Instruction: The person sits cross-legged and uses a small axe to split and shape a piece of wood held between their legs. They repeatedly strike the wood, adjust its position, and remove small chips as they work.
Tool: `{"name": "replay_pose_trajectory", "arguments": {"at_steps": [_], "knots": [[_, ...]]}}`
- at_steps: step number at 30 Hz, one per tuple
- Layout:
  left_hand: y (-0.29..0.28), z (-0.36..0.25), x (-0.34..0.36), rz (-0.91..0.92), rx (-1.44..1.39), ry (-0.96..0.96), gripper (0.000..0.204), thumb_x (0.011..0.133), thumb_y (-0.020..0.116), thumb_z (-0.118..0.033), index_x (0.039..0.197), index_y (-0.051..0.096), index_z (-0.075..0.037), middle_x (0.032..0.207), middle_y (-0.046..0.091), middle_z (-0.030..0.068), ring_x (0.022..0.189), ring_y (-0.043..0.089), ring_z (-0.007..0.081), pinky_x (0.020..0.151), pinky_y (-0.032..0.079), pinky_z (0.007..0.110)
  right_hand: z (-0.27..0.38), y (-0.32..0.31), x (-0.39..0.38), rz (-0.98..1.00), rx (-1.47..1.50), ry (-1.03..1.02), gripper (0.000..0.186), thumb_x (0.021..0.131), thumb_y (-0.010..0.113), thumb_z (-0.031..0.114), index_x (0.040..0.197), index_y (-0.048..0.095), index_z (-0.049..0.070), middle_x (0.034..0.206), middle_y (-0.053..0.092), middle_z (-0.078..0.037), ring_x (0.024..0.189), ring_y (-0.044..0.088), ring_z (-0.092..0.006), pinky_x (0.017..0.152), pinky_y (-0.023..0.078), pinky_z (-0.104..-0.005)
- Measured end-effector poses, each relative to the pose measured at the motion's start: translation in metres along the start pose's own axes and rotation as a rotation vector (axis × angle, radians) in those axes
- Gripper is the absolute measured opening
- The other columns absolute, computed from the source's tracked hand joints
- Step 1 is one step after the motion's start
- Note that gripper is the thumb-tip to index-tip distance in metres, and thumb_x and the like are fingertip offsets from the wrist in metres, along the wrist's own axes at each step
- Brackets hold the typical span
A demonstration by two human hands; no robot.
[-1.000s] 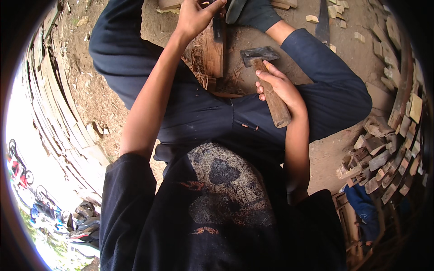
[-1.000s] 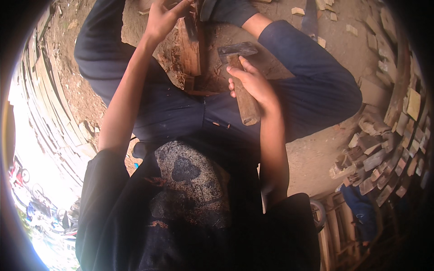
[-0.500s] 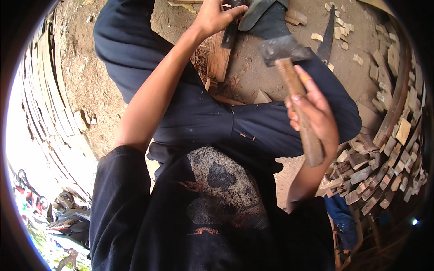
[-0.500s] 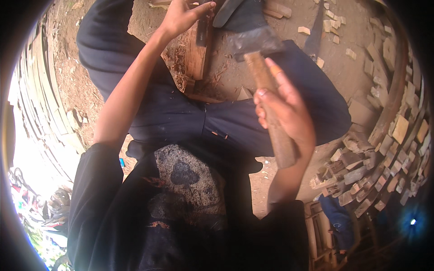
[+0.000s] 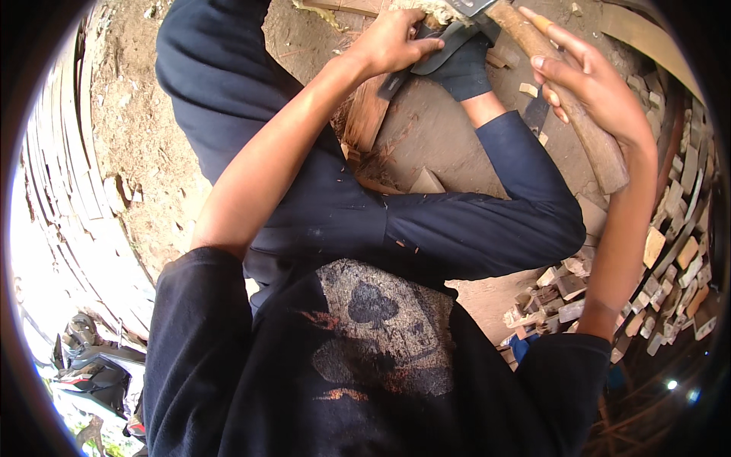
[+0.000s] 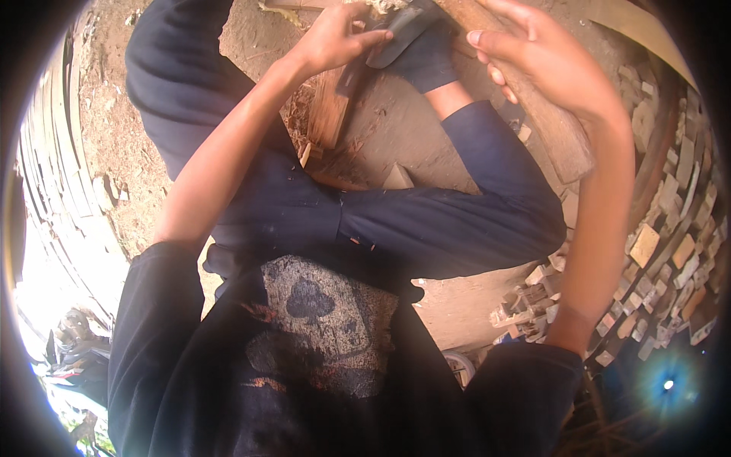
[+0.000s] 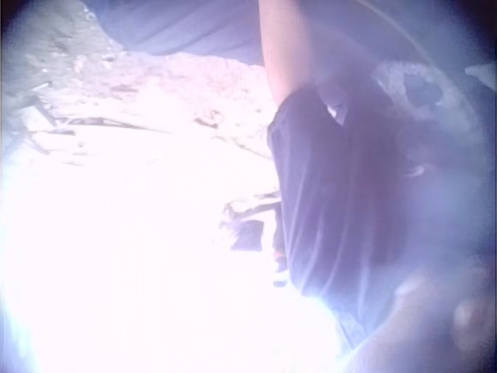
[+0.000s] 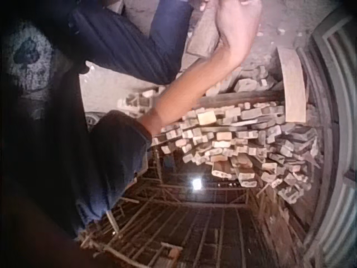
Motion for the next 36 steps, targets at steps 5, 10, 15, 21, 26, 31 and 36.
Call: {"name": "replay_pose_trajectory", "arguments": {"at_steps": [5, 10, 15, 21, 26, 31, 36], "knots": [[-0.006, 0.013, 0.002, 0.009, -0.307, -0.143, 0.028, 0.084, 0.07, -0.016, 0.098, 0.059, 0.006, 0.076, 0.067, 0.0182, 0.069, 0.067, 0.0214, 0.064, 0.052, 0.036, 0.011, -0.017, 0.011, -0.11, 0.005, 0.127, 0.059, 0.093, 0.057, 0.02, 0.147, 0.036, 0.01, 0.079, 0.051, -0.001, 0.059, 0.049, -0.003, 0.045, 0.039, -0.0157], [0.0, 0.014, 0.006, 0.048, -0.248, -0.136, 0.032, 0.083, 0.071, -0.023, 0.095, 0.063, 0.005, 0.073, 0.067, 0.0167, 0.07, 0.068, 0.0206, 0.067, 0.052, 0.035, 0.004, -0.003, 0.021, -0.2, 0.095, 0.046, 0.061, 0.092, 0.059, 0.02, 0.147, 0.035, 0.009, 0.08, 0.052, -0.001, 0.061, 0.05, -0.0045, 0.047, 0.041, -0.0184], [0.005, 0.018, 0.005, 0.052, -0.213, -0.068, 0.034, 0.084, 0.071, -0.027, 0.097, 0.063, 0.004, 0.069, 0.068, 0.0134, 0.066, 0.069, 0.0188, 0.065, 0.052, 0.034, 0.004, -0.003, 0.019, -0.066, 0.126, 0.17, 0.061, 0.093, 0.059, 0.018, 0.147, 0.034, 0.008, 0.083, 0.054, -0.002, 0.061, 0.049, -0.0049, 0.047, 0.041, -0.0192], [0.011, 0.017, 0.008, 0.067, -0.207, -0.052, 0.032, 0.084, 0.071, -0.025, 0.095, 0.063, 0.004, 0.067, 0.067, 0.0125, 0.064, 0.069, 0.0168, 0.062, 0.052, 0.031, 0.002, -0.004, 0.02, -0.218, 0.266, 0.068, 0.06, 0.094, 0.057, 0.016, 0.148, 0.033, 0.008, 0.084, 0.054, -0.002, 0.061, 0.049, -0.0049, 0.047, 0.041, -0.0186], [0.004, 0.018, 0.0, 0.068, -0.199, -0.064, 0.033, 0.084, 0.071, -0.025, 0.097, 0.063, 0.004, 0.067, 0.068, 0.0125, 0.064, 0.069, 0.0169, 0.063, 0.053, 0.031, 0.016, 0.002, 0.023, -0.033, 0.068, 0.154, 0.064, 0.092, 0.061, 0.019, 0.148, 0.032, 0.006, 0.086, 0.055, -0.002, 0.063, 0.05, -0.0054, 0.05, 0.042, -0.02], [0.009, 0.019, 0.004, 0.065, -0.228, -0.057, 0.034, 0.084, 0.072, -0.025, 0.101, 0.063, 0.004, 0.068, 0.068, 0.0133, 0.065, 0.069, 0.0177, 0.065, 0.053, 0.032, 0.021, -0.005, 0.027, -0.242, 0.238, 0.082, 0.061, 0.092, 0.057, 0.01, 0.146, 0.03, 0.001, 0.084, 0.056, -0.005, 0.06, 0.054, -0.0094, 0.048, 0.046, -0.0218], [0.005, 0.02, -0.001, 0.074, -0.202, -0.081, 0.037, 0.084, 0.071, -0.027, 0.101, 0.063, 0.005, 0.068, 0.068, 0.0128, 0.066, 0.069, 0.019, 0.067, 0.053, 0.033, 0.012, 0.014, 0.031, -0.089, 0.067, 0.05, 0.063, 0.092, 0.06, 0.019, 0.148, 0.033, 0.007, 0.084, 0.055, -0.002, 0.062, 0.05, -0.0061, 0.049, 0.043, -0.0211]]}}
Point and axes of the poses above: each hand's wrist, its own x-axis towards the middle knuckle, its own y-axis out of the palm, z = x × y, the point moved 5 cm from there along x, towards the middle knuckle
